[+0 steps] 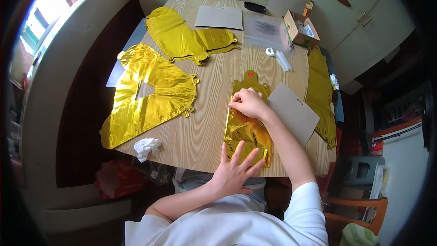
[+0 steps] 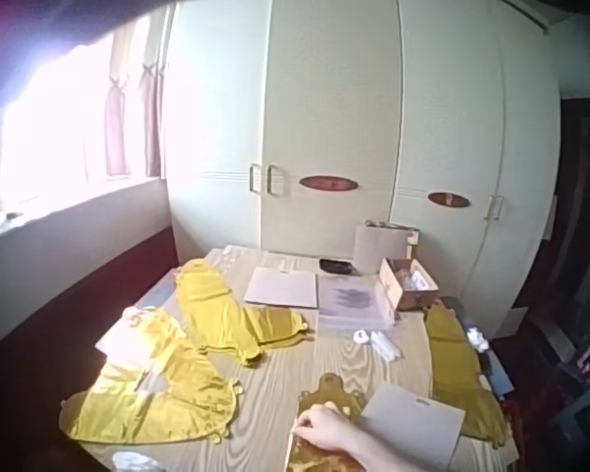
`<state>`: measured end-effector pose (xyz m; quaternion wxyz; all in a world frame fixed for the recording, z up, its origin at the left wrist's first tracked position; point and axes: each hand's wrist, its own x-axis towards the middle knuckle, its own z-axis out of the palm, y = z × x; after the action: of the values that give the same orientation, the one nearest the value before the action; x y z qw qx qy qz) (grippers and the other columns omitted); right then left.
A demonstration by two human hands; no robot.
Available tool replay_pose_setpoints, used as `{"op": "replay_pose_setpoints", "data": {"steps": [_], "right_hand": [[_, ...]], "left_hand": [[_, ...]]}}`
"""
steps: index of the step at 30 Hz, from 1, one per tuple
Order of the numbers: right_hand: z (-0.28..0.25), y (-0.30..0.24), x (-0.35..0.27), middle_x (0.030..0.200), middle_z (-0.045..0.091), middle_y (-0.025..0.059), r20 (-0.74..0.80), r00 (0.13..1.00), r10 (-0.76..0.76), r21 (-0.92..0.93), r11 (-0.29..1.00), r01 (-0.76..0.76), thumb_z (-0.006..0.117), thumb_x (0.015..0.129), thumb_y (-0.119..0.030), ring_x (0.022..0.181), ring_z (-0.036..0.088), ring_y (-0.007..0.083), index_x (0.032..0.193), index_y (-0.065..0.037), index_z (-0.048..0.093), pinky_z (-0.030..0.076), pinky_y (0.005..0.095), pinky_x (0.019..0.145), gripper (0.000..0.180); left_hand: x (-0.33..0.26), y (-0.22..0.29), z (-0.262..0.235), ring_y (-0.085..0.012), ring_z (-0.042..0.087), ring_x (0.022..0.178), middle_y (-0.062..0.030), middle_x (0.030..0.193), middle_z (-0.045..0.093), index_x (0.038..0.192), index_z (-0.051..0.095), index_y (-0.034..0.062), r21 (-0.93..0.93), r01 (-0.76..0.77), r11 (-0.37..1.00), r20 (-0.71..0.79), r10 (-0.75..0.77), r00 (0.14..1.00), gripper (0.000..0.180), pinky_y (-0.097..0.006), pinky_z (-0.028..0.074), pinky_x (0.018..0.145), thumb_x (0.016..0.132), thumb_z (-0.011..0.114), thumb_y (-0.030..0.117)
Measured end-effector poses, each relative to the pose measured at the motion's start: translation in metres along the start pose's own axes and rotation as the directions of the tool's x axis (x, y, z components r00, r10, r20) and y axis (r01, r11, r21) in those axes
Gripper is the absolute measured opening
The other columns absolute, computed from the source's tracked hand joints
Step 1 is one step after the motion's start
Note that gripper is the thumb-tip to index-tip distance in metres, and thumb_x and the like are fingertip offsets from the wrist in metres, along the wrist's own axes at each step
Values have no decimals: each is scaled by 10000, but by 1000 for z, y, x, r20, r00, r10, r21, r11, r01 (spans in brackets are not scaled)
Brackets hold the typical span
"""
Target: Folding gold foil balloons and placing them on cardboard backing for packaging.
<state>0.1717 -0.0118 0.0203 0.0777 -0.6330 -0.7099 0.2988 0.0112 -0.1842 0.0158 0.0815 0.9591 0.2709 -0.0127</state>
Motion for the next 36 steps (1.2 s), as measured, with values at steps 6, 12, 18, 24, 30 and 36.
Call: {"op": "replay_pose_setpoints", "data": {"steps": [6, 12, 18, 24, 30, 36], "right_hand": [[16, 7, -1, 891, 659, 4, -153, 988, -25, 8, 1000, 27, 718, 811, -354, 1030, 525, 216, 846, -154, 733, 291, 433, 896, 203], [26, 6, 1, 896, 650, -12, -243, 970, -20, -4, 1000, 19, 748, 786, -356, 994, 521, 216, 816, -164, 733, 279, 429, 851, 195], [31, 3, -1, 937, 667, 3, -296, 955, -28, -18, 1000, 24, 746, 779, -364, 1008, 543, 244, 788, -175, 728, 292, 462, 863, 190], [36, 4, -4, 896, 647, -4, -377, 921, -95, -64, 995, 77, 750, 773, -366, 982, 542, 228, 753, -179, 705, 291, 452, 846, 193], [40, 6, 1, 875, 629, -6, -419, 894, -159, -129, 985, 115, 749, 776, -362, 968, 539, 221, 739, -181, 692, 290, 440, 848, 193], [46, 3, 3, 881, 631, -6, -441, 888, -131, -127, 988, 83, 743, 787, -371, 970, 537, 224, 726, -181, 682, 291, 439, 847, 209]], "left_hand": [[0, -1, -3, -467, 159, 1438, -68, 1578, 247, 1529, 273, 292, -27, -2, 1000, 7, 2, 1000, 1012, -800, 166, 1014, 697, 619, 753], [0, -1, -1, -472, 155, 1438, -69, 1579, 248, 1532, 258, 308, -8, -3, 1000, 6, 3, 1000, 1017, -811, 156, 1000, 694, 602, 771], [0, -1, -1, -469, 156, 1439, -71, 1581, 244, 1531, 261, 308, -6, -2, 1000, 8, 2, 1000, 1012, -811, 154, 1000, 697, 599, 772], [0, -1, -2, -469, 158, 1439, -73, 1581, 243, 1531, 259, 307, -17, -4, 1000, 8, 4, 1000, 1014, -810, 160, 999, 696, 607, 765], [0, -1, 0, -470, 158, 1439, -75, 1582, 243, 1533, 255, 303, -10, -3, 1000, 6, 3, 1000, 1028, -810, 165, 998, 688, 613, 766], [0, 0, 0, -472, 148, 1444, -75, 1582, 243, 1532, 261, 301, -10, 0, 1000, -5, 0, 1000, 1034, -812, 144, 1002, 681, 614, 770]]}}
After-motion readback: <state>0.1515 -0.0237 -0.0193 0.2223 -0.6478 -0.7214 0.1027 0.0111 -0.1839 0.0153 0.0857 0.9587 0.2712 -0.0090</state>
